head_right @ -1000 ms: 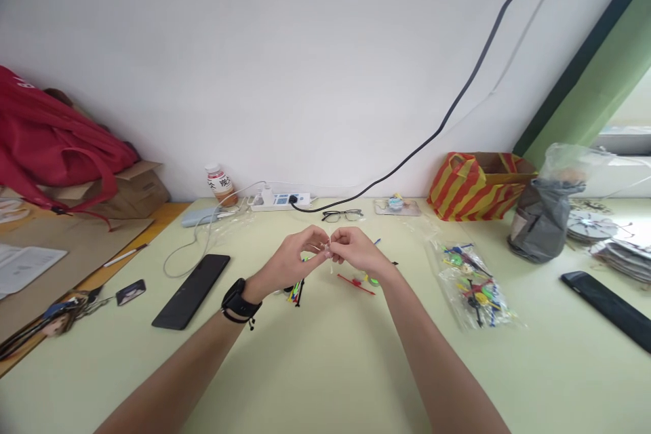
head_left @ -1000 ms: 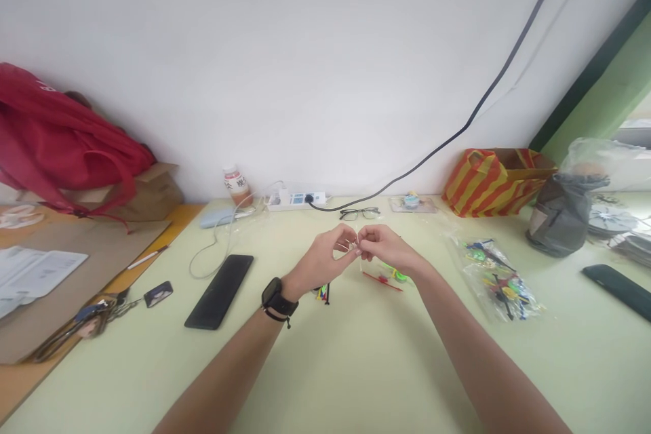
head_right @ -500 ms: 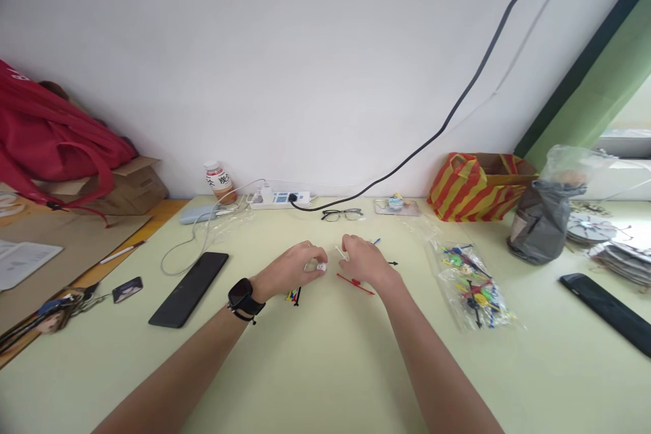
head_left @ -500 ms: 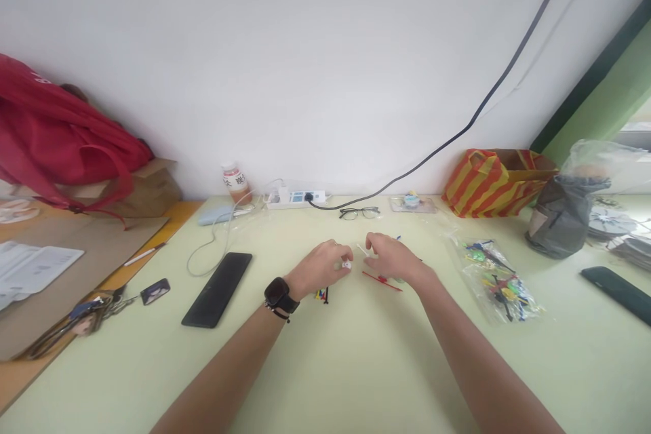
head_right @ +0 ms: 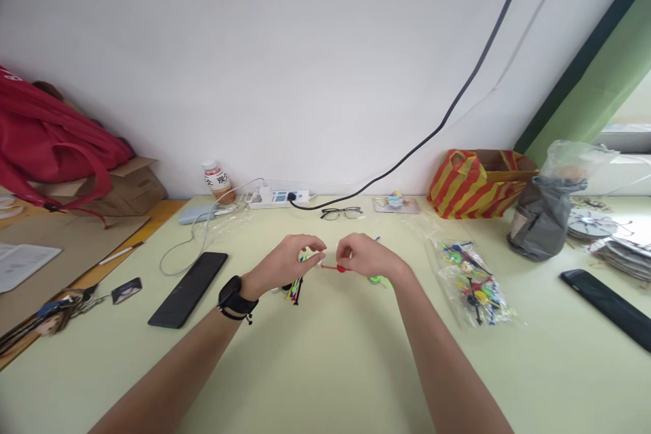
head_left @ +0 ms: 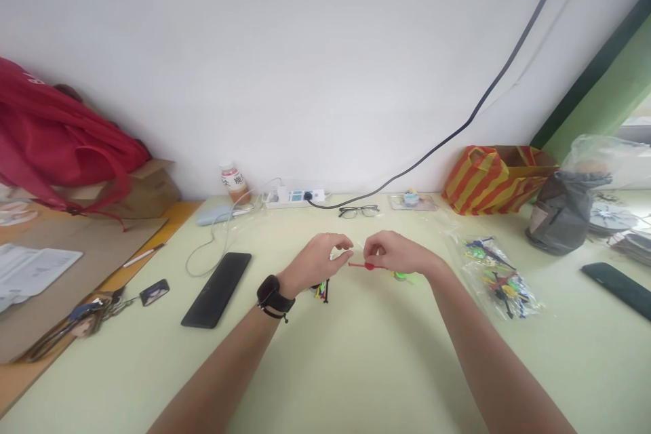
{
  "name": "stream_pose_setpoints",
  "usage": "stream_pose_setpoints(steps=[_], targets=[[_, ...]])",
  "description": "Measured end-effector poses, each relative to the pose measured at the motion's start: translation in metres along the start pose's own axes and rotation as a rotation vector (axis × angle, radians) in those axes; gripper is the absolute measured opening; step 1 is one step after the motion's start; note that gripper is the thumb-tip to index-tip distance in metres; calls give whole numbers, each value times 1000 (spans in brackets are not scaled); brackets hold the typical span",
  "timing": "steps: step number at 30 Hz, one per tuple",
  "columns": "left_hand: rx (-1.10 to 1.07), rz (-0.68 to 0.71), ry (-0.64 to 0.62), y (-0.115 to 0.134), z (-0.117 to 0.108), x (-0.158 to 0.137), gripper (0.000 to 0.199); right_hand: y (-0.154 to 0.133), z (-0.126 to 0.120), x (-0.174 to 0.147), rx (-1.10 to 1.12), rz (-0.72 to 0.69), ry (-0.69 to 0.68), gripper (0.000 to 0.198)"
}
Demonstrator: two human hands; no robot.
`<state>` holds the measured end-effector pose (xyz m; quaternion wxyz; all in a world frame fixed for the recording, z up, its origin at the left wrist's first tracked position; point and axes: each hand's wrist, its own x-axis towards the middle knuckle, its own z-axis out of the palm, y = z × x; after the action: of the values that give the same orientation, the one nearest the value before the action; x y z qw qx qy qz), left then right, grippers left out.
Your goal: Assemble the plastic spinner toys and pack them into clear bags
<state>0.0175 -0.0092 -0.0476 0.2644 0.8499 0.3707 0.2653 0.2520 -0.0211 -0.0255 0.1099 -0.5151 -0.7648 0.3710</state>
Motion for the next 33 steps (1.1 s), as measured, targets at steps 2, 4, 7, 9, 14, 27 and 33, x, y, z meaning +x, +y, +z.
stream_pose_setpoints(steps=[2,4,7,9,14,27,33], targets=[[-195,-51,-15,4,2,2,24,-1,-5,-1,267,-106,48,8],[-444,-117,-13,5,4,4,31,-2,-7,0,504,-157,97,16],[-714,-179,46,5,5,8,42,-3,-3,5,653,-150,140,26],[-736,-191,129,5,6,9,45,-5,2,9,709,-161,164,27],[-678,-207,282,5,10,11,35,-11,10,13,654,-164,237,25],[-503,-33,305,1,22,11,19,-8,15,18,778,-120,181,12],[-356,23,258,3,18,8,21,-8,11,16,797,-114,138,10]])
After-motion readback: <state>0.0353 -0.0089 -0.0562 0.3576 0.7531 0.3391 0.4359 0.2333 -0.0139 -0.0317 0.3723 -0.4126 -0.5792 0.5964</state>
